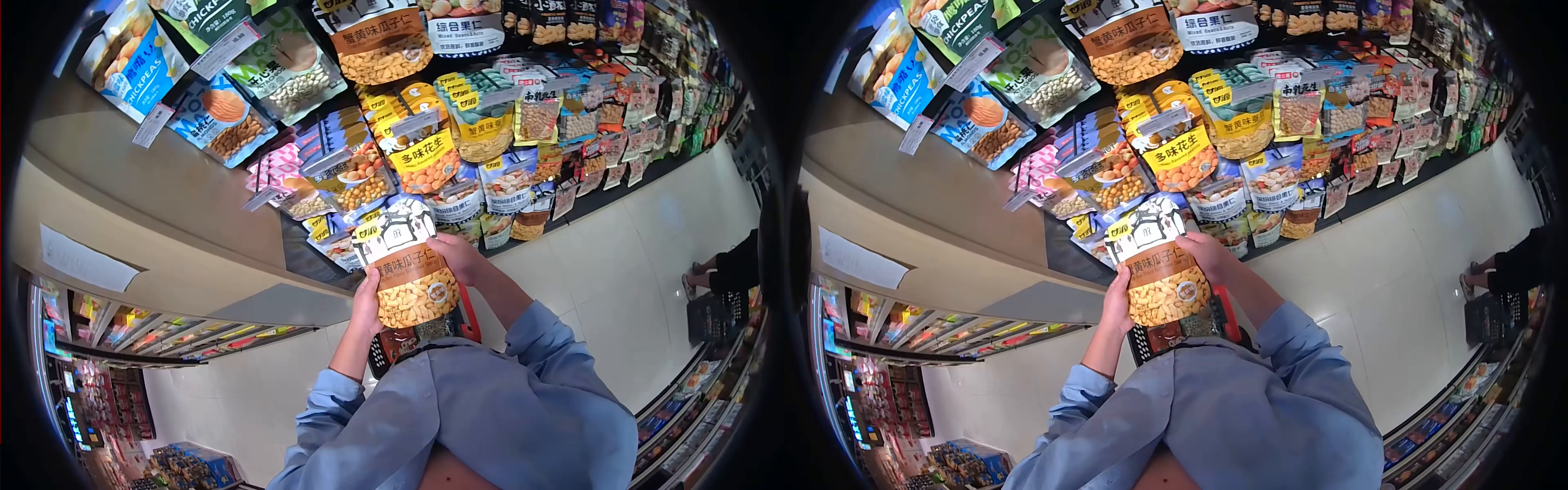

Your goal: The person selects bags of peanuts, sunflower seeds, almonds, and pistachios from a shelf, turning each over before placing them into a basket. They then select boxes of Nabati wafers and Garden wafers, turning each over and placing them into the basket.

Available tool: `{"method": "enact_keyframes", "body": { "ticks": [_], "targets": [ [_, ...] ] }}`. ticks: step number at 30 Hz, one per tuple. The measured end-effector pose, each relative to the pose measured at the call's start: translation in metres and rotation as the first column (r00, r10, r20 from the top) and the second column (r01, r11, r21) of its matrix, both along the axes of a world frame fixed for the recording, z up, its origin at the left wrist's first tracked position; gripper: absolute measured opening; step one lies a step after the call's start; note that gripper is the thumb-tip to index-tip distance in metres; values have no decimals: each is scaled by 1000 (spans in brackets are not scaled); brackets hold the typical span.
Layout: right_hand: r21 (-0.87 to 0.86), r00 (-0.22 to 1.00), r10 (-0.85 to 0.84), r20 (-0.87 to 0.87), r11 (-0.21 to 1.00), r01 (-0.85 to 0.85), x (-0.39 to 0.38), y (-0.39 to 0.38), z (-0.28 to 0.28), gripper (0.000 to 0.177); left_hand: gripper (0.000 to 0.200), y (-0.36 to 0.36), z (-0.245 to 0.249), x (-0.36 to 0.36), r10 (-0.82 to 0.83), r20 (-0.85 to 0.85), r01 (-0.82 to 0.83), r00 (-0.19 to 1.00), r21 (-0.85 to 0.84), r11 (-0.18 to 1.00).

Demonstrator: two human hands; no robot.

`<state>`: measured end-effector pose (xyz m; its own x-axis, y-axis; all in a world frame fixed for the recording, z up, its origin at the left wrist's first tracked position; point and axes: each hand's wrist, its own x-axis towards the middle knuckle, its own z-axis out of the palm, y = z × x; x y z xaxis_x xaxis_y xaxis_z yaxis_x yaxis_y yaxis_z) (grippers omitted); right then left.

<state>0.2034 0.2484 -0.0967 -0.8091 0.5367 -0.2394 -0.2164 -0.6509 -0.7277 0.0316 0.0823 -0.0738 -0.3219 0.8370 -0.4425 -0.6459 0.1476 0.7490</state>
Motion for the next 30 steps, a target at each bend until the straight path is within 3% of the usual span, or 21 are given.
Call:
{"method": "enact_keyframes", "body": {
  "ticks": [6,16,18,19,22,23,24,25,26,28,30],
  "targets": [
    [-80,992,-82,101,993,91,27,-11,33,31,43,12,16,8,-111,15,111,994,12,994],
    [104,992,-83,-94,990,93,48,4,83,38,43,41,81,25,-122,-82,135,989,179,974],
    [152,989,-96,-108,982,112,50,8,110,40,42,49,91,25,-95,-154,123,983,180,976],
    [272,992,-121,-39,954,127,50,15,120,41,42,55,97,25,-81,-192,117,978,183,976],
    [364,980,-142,-137,913,184,41,42,146,39,42,81,126,16,11,-497,164,868,307,938],
    [468,973,-148,-177,857,215,38,55,155,38,46,90,144,20,110,-606,180,788,397,900],
    [462,956,-75,-283,863,205,36,64,175,36,53,100,163,27,252,-753,219,608,464,859],
    [447,955,-118,-273,863,235,27,83,178,34,61,108,187,32,361,-810,220,462,499,838],
    [432,952,-160,-262,862,264,16,104,181,33,65,126,187,15,476,-878,192,-37,462,866],
    [423,944,-187,-273,858,292,1,136,199,32,68,149,223,21,522,-782,279,-339,447,850],
    [497,939,-207,-275,805,323,-13,161,219,32,66,181,242,18,480,-715,263,-508,401,877]
  ]
}}
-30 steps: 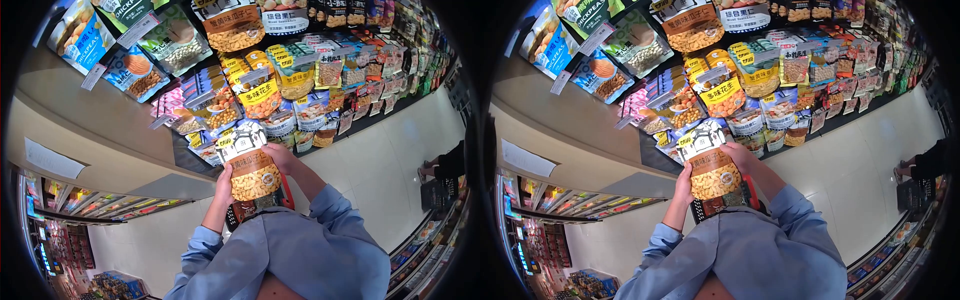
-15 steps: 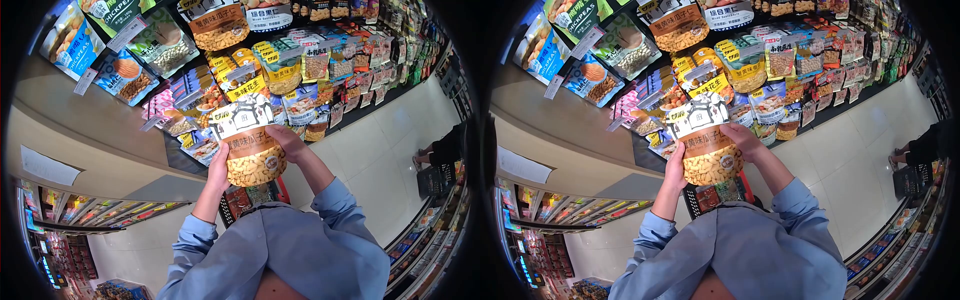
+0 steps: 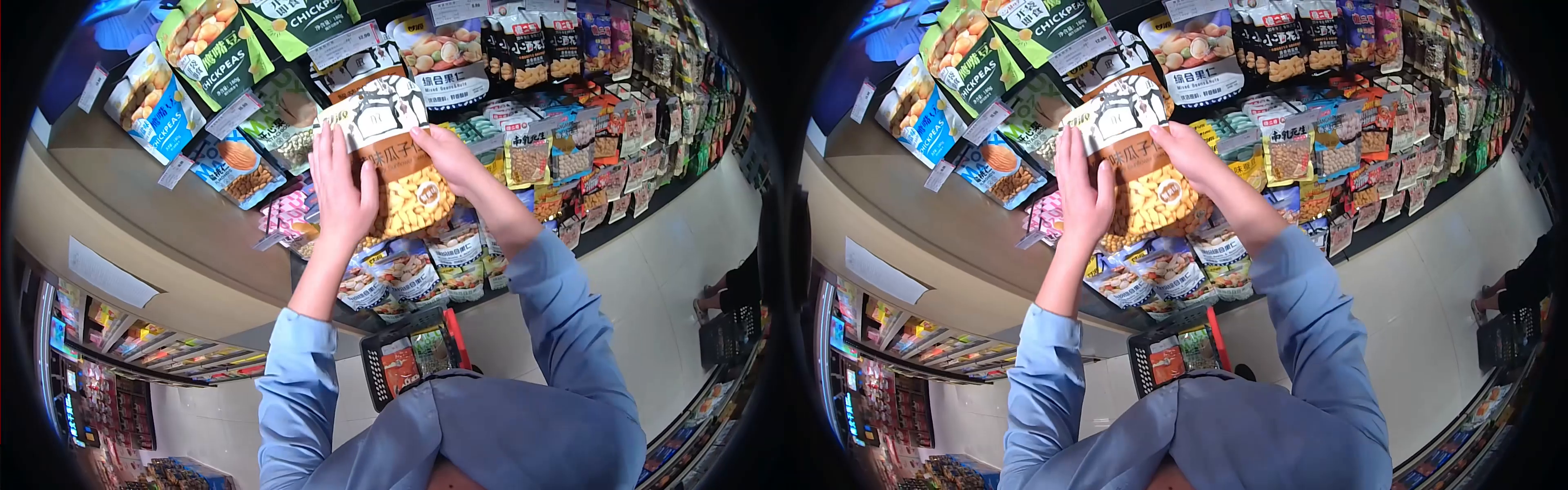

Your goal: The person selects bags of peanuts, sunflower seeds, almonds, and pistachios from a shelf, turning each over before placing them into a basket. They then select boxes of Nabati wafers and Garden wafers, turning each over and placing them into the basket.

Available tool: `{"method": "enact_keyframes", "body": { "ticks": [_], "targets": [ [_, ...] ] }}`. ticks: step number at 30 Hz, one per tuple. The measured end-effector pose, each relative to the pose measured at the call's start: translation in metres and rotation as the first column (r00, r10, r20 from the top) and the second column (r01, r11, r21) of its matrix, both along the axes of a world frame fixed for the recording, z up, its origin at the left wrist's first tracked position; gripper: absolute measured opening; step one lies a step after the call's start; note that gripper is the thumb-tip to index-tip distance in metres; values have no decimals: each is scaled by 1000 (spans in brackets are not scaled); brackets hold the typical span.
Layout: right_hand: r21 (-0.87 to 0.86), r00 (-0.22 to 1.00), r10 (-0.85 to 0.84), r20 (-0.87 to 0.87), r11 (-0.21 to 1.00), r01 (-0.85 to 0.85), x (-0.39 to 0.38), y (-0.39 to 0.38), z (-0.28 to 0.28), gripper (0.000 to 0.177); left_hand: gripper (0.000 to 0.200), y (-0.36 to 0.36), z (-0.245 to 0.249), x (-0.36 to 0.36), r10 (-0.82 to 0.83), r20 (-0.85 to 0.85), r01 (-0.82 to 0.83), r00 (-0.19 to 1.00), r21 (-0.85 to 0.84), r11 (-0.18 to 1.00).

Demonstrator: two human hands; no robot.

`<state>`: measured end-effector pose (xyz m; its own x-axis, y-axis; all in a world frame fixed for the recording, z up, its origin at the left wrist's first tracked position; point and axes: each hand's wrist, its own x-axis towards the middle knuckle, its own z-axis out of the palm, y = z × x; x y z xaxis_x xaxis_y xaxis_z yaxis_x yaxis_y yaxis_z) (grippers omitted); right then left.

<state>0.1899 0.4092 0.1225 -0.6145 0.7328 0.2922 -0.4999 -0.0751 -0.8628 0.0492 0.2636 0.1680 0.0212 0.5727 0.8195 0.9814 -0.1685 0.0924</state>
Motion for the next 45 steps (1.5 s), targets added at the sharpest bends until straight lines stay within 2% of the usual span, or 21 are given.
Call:
{"method": "enact_keyframes", "body": {
  "ticks": [2,4,10,12,17,20,24,27,30,34,35,38,42,44,45],
  "targets": [
    [113,999,-10,-31,994,14,-16,27,9,32,65,29,19,2,126,-132,-128,983,-5,992],
    [168,998,-34,-56,985,43,-27,41,18,32,65,57,30,-6,183,-212,-176,960,50,983],
    [305,982,-106,-156,940,150,-50,83,31,30,67,99,48,-13,298,-334,-264,894,143,954],
    [284,982,-78,-172,951,125,-51,90,33,30,66,104,50,-12,314,-368,-280,875,143,949],
    [184,988,25,-153,983,4,-43,83,35,30,66,112,55,-11,313,-367,-271,876,161,949],
    [244,988,14,-154,970,24,-50,97,25,31,65,117,55,-10,319,-369,-270,873,180,946],
    [209,978,-20,-207,976,65,-44,85,38,29,62,120,57,-11,312,-366,-257,877,193,947],
    [231,993,12,-114,973,15,-47,92,37,30,62,118,57,-18,341,-361,-287,868,196,938],
    [269,998,-36,-58,962,51,-50,89,39,30,61,118,58,-22,354,-390,-292,850,209,933],
    [151,989,-16,-145,988,38,-50,79,43,29,62,115,63,-22,331,-423,-275,844,190,943],
    [182,992,-31,-125,982,54,-51,82,40,29,62,115,64,-21,329,-417,-267,847,200,943],
    [115,991,-1,-130,993,16,-47,75,40,30,62,112,63,-20,317,-418,-264,851,181,947],
    [108,992,8,-129,994,6,-47,77,37,30,63,111,58,-25,333,-433,-304,837,139,943],
    [104,995,-35,-90,994,45,-48,77,39,30,63,116,56,-31,336,-429,-298,839,155,942],
    [285,978,-206,16,939,194,-51,90,35,31,63,116,55,-32,340,-425,-301,839,159,941]
  ]
}}
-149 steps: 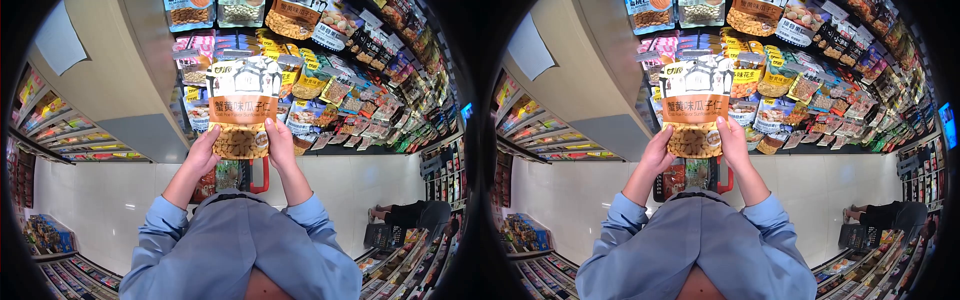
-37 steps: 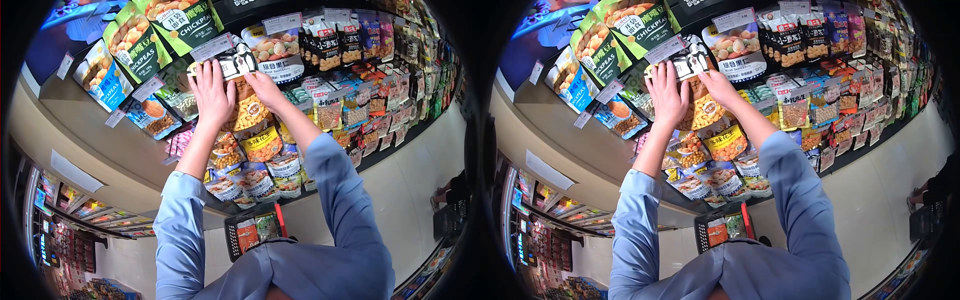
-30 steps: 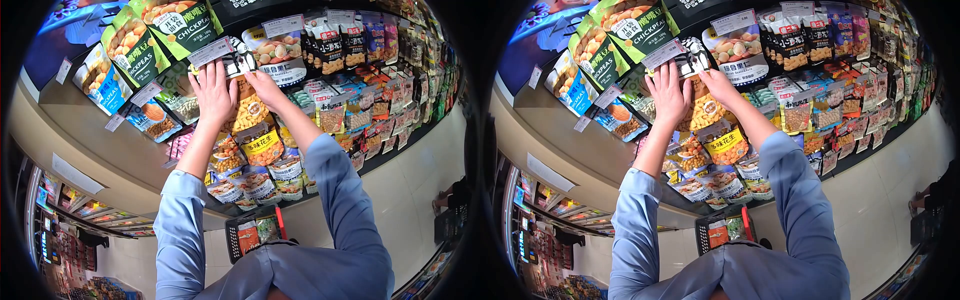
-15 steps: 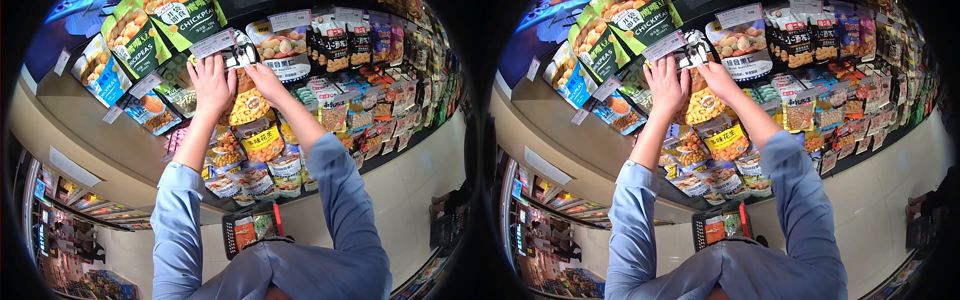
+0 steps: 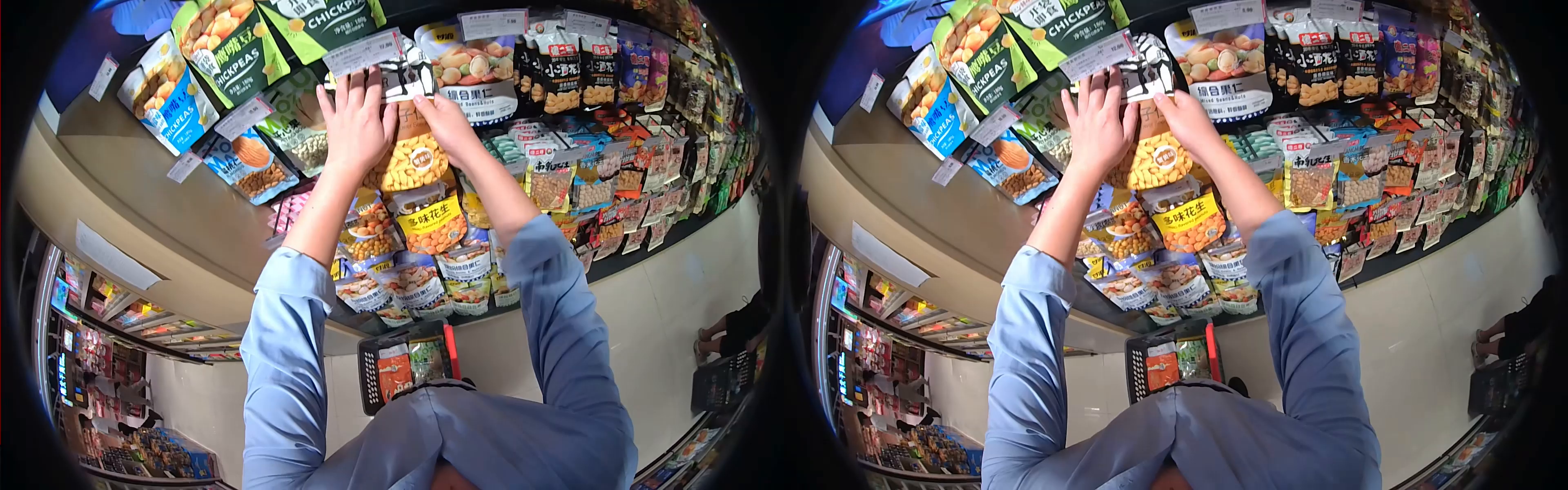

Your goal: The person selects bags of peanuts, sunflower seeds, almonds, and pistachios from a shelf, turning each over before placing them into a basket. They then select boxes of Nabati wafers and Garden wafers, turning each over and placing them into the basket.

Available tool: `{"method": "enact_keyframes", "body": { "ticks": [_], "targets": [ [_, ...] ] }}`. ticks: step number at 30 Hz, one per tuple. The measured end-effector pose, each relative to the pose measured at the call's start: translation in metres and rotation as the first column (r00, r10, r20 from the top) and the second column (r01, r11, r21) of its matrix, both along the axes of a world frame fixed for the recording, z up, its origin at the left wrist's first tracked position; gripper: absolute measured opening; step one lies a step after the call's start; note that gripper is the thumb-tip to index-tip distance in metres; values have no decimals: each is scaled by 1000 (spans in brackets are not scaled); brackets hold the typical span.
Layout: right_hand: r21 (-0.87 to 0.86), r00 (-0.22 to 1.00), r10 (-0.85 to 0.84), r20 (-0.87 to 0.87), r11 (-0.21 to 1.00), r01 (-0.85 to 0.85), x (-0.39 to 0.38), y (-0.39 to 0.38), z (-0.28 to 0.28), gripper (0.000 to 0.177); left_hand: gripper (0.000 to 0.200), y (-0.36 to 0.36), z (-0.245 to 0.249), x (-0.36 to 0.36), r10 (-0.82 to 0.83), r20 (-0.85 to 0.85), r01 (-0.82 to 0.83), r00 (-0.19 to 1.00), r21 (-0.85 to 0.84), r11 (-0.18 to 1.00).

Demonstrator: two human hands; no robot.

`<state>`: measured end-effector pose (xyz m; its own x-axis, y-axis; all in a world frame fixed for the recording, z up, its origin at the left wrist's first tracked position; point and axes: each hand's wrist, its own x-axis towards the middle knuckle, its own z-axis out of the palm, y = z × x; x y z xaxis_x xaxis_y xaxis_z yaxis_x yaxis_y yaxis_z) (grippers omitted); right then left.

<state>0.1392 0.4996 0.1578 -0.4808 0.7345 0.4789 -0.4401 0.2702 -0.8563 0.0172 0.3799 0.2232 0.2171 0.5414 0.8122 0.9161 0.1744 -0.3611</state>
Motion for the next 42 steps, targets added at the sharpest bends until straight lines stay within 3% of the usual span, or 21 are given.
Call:
{"method": "enact_keyframes", "body": {
  "ticks": [1,3,5,7,10,12,14,15,16,17,18,19,23,26,29,31,33,35,38,41,42],
  "targets": [
    [178,977,-180,117,971,158,1,0,-2,31,63,0,-3,-2,5,8,-5,1000,0,1000],
    [285,874,-486,18,840,461,13,-21,-6,33,61,-6,-11,-1,5,46,-4,999,-5,1000],
    [306,793,-582,-180,733,607,33,-44,-14,27,61,-21,-33,-1,-106,100,102,989,42,994],
    [211,899,-370,-236,883,419,62,-79,-32,22,62,-73,-45,28,-228,275,240,934,-11,971],
    [-7,993,-110,-41,994,110,93,-141,-100,23,51,-130,-152,20,-373,486,438,790,-23,899],
    [-243,989,107,98,967,-81,97,-180,-176,23,48,-183,-232,34,-190,800,503,570,-157,850],
    [-513,904,327,276,845,-149,93,-230,-251,22,49,-233,-323,45,75,915,464,396,-270,843],
    [-605,831,437,345,780,-159,89,-254,-286,21,44,-262,-374,46,185,957,457,223,-270,848],
    [-606,739,485,468,785,-132,86,-280,-313,24,39,-287,-404,48,288,953,449,-95,-218,867],
    [-603,630,522,575,791,-106,83,-306,-337,28,34,-312,-434,49,304,838,359,-454,-140,923],
    [-566,598,514,615,816,-120,81,-328,-365,32,30,-336,-464,50,226,659,196,-718,-121,973],
    [-525,566,502,654,840,-138,77,-350,-394,36,29,-350,-461,52,120,476,54,-871,-150,987],
    [-364,313,350,883,931,-12,54,-403,-476,44,29,-403,-499,38,317,439,262,-841,-182,948],
    [-206,104,203,974,978,23,44,-408,-546,46,30,-421,-495,32,400,418,330,-815,-232,915],
    [-158,-99,165,981,984,82,34,-398,-588,49,32,-445,-501,26,446,422,381,-789,-232,895],
    [-26,-90,21,996,998,-59,37,-395,-648,47,34,-466,-501,18,497,417,425,-761,-258,868],
    [-25,-32,18,999,974,-225,33,-387,-672,48,35,-492,-510,7,545,423,472,-724,-273,838],
    [-67,-158,59,986,997,-46,30,-391,-719,44,35,-519,-523,-8,586,419,483,-694,-333,810],
    [-13,-130,-7,992,988,-154,36,-388,-718,40,34,-560,-539,-30,634,410,502,-655,-392,771],
    [3,-176,-60,983,951,-310,37,-386,-682,42,34,-572,-539,-52,638,444,494,-629,-405,769],
    [29,-188,-86,978,957,-287,36,-386,-672,32,34,-571,-535,-57,635,454,491,-625,-403,772]
  ]
}}
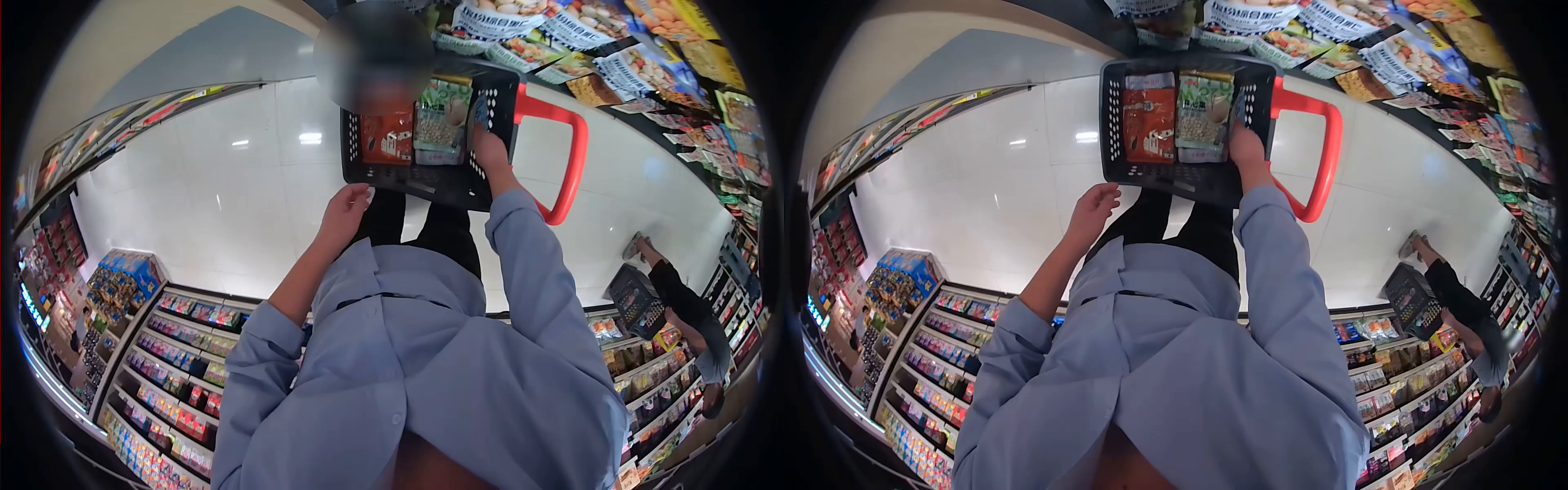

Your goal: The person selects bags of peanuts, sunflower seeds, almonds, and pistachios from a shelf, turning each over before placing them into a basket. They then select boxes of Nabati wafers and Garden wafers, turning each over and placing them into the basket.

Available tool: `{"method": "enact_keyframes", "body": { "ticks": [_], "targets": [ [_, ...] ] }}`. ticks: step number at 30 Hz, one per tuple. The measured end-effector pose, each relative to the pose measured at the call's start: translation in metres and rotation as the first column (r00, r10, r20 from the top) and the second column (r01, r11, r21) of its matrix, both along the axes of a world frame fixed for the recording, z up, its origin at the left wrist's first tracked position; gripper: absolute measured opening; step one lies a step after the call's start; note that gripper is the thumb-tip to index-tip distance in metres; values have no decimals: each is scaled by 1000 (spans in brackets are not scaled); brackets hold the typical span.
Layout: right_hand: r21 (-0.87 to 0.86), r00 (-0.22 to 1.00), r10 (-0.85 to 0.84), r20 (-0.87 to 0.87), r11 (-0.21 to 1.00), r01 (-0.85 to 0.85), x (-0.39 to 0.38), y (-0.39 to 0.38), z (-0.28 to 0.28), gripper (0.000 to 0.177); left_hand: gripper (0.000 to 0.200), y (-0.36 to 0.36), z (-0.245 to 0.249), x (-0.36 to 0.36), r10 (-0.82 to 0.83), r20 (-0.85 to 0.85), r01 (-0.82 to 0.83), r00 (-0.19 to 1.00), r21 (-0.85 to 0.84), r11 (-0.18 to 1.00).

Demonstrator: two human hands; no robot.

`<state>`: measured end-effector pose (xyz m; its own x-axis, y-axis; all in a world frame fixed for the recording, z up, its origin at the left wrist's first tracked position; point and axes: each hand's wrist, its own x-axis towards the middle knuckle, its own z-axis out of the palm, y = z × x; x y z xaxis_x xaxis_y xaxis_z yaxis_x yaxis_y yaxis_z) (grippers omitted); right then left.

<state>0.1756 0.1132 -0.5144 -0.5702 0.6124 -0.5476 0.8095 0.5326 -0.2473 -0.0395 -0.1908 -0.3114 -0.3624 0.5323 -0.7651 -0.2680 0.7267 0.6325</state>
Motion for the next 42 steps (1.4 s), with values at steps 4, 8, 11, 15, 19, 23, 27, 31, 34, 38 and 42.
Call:
{"method": "enact_keyframes", "body": {
  "ticks": [4,8,11,15,19,23,27,31,34,38,42],
  "targets": [
    [3,982,-120,-147,993,121,-14,-6,118,23,34,23,19,-19,-47,-2,47,999,81,996],
    [-14,867,-120,-484,992,129,-17,-14,243,24,39,53,23,-27,-74,-60,88,995,273,958],
    [-185,776,-156,-611,981,52,-17,-15,343,14,49,87,59,-35,-130,-150,182,980,418,890],
    [-379,599,-255,-759,921,-88,-13,-4,456,15,61,129,107,-54,-294,-136,311,946,640,703],
    [-468,285,-426,-859,879,-97,-10,13,506,17,41,159,207,-69,-525,79,328,848,699,635],
    [-611,-225,-611,-759,788,-77,-47,-3,563,52,33,166,253,-46,-329,231,35,916,769,638],
    [-640,-104,-657,-747,753,-155,-33,5,540,55,32,173,283,-25,-57,224,-130,973,732,668],
    [-632,-87,-666,-741,736,-242,-36,-4,551,38,30,176,299,-15,-90,194,-98,977,780,618],
    [-613,-82,-648,-757,749,-253,-32,2,562,38,32,180,303,-9,-75,142,-68,987,794,605],
    [-589,-51,-626,-778,755,-288,-28,6,570,36,28,181,323,-3,-19,57,-39,998,851,523],
    [-674,66,-713,-698,624,-395,-31,17,583,36,36,197,349,-6,-9,248,-212,969,843,495]
  ]
}}
